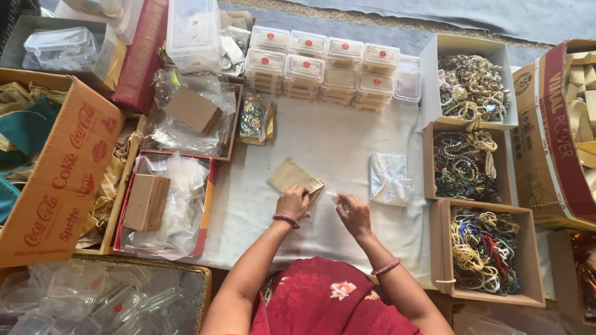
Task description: The person handles various jewelry items, including bracelets and necklaces, placing them into small plastic bags and cloth pouches. They then transfer the wrapped items into small plastic containers and arrange them on the table.
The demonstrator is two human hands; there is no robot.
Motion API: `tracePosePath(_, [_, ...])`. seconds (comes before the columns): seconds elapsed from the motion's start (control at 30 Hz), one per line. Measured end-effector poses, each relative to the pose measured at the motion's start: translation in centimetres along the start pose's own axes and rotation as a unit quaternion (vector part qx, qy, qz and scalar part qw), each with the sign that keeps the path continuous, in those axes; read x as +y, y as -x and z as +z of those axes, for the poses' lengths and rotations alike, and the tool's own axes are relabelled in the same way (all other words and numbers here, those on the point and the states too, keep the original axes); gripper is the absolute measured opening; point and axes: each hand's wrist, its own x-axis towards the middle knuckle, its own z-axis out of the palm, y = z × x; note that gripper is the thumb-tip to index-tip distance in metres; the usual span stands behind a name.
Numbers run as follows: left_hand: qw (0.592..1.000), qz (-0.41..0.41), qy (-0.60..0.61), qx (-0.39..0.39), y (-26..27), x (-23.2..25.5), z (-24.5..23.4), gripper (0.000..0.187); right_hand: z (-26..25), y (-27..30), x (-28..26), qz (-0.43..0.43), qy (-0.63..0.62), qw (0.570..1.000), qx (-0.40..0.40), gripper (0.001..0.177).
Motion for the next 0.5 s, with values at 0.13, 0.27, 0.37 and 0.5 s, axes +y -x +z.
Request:
tracePosePath(0.13, [0.999, -0.009, 0.041, 0.024, 0.0, -0.4, 0.5, 0.014, 0.2, -0.9, -3.8, -0.023, -0.12, 0.993, -0.002, 0.025])
tracePosePath(0.27, [0.997, 0.021, 0.046, 0.054, 0.8, 1.7, -1.1, 0.013, 2.7, -0.5, -2.7, 0.094, -0.135, 0.981, -0.102, 0.022])
tracePosePath(0.37, [0.996, 0.064, 0.009, 0.066, 1.6, 2.5, -1.2, 0.01, 4.1, -0.8, -1.5, 0.304, -0.363, 0.876, -0.092, 0.021])
tracePosePath(0.5, [0.985, 0.146, -0.028, 0.082, 2.3, 2.4, 0.3, 0.009, 6.1, -0.5, 1.3, 0.449, -0.528, 0.719, -0.047, 0.018])
